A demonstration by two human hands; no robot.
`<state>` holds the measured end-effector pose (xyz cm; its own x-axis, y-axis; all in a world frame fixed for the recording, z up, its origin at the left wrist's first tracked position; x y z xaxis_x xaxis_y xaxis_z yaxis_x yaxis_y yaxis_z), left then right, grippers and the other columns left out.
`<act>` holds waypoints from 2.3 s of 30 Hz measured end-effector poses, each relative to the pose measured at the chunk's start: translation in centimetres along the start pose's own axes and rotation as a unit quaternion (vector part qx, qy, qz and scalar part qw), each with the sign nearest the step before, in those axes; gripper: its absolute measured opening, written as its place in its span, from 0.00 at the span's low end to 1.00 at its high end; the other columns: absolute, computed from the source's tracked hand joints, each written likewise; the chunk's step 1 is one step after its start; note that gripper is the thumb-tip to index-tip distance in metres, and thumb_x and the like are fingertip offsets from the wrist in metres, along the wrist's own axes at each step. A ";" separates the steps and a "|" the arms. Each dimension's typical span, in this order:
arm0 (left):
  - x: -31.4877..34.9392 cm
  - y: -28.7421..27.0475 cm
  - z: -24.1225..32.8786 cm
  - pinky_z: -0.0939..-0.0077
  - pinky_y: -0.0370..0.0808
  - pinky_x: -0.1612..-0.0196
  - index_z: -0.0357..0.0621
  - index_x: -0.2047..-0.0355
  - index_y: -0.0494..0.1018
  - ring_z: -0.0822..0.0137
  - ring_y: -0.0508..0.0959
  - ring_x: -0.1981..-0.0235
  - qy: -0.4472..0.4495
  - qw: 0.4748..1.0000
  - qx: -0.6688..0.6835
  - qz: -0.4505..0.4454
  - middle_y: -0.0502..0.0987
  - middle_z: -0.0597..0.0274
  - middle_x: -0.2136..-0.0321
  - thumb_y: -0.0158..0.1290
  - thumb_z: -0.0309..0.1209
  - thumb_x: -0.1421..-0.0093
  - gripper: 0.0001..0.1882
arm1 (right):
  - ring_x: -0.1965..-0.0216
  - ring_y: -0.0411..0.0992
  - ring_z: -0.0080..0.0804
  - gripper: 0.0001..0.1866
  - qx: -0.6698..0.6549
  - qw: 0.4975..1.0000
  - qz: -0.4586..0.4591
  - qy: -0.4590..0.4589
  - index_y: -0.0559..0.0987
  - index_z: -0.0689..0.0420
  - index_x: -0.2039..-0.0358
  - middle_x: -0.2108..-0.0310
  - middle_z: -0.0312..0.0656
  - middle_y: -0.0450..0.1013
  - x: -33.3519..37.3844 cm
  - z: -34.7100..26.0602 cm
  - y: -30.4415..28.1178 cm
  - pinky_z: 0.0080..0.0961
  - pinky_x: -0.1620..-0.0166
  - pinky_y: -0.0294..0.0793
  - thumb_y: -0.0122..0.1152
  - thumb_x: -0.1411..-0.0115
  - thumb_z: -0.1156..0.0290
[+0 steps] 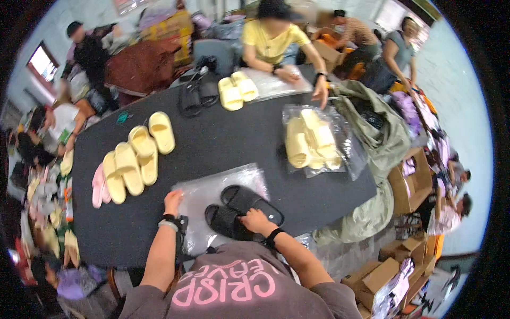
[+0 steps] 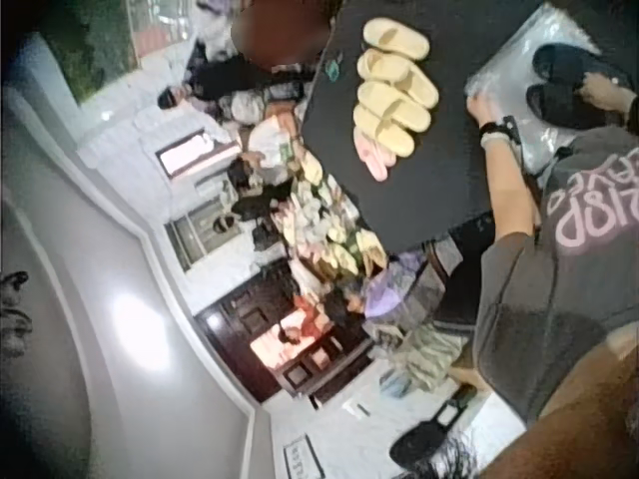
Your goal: The person places pairs of yellow and black slippers into clear plastic bags on a table. They then fold a purple paper insert and place it into a bag. The person continues to pack additional pairs of slippers into plastic bags.
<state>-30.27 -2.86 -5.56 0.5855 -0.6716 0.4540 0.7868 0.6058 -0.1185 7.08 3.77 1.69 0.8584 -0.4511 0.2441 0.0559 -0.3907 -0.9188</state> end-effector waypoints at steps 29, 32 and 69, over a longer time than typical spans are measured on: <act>15.3 -0.3 -2.2 0.46 0.44 0.38 0.42 0.36 0.46 0.50 0.51 0.36 0.272 0.701 -0.635 -0.176 0.51 0.44 0.38 0.59 0.53 0.58 0.55 | 0.53 0.65 0.46 0.18 -0.086 0.995 -0.026 -0.033 0.73 0.46 0.50 0.62 0.46 0.71 -0.3 0.4 1.0 0.45 0.58 0.70 0.43 0.39 0.60; 18.0 1.0 1.6 0.45 0.39 0.37 0.41 0.36 0.46 0.50 0.46 0.35 0.197 0.723 -0.627 -0.210 0.47 0.46 0.36 0.57 0.56 0.57 0.55 | 0.53 0.65 0.46 0.18 -0.130 0.990 -0.060 -0.020 0.74 0.46 0.51 0.61 0.46 0.72 -0.3 0.6 0.3 0.45 0.58 0.70 0.43 0.39 0.60; 18.4 14.3 5.3 0.57 0.73 0.61 0.45 0.51 0.68 0.42 0.72 0.61 0.246 0.784 -0.534 -0.200 0.68 0.39 0.61 0.53 0.45 0.45 0.24 | 0.56 0.68 0.54 0.37 -0.188 0.977 0.037 0.089 0.56 0.58 0.40 0.58 0.58 0.69 3.2 3.6 0.7 0.40 0.53 0.70 0.58 0.51 0.72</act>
<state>-9.23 -4.28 5.83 0.0487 -0.9593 0.2783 0.4875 -0.2204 -0.8449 11.69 4.93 0.74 0.7483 -0.6094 0.2620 -0.2239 -0.6039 -0.7649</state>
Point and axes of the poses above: each hand's wrist, its own x-axis away from the middle knuckle, its own y-axis out of the palm, z = x × y, the point moved 2 cm from there along -x, towards the middle knuckle
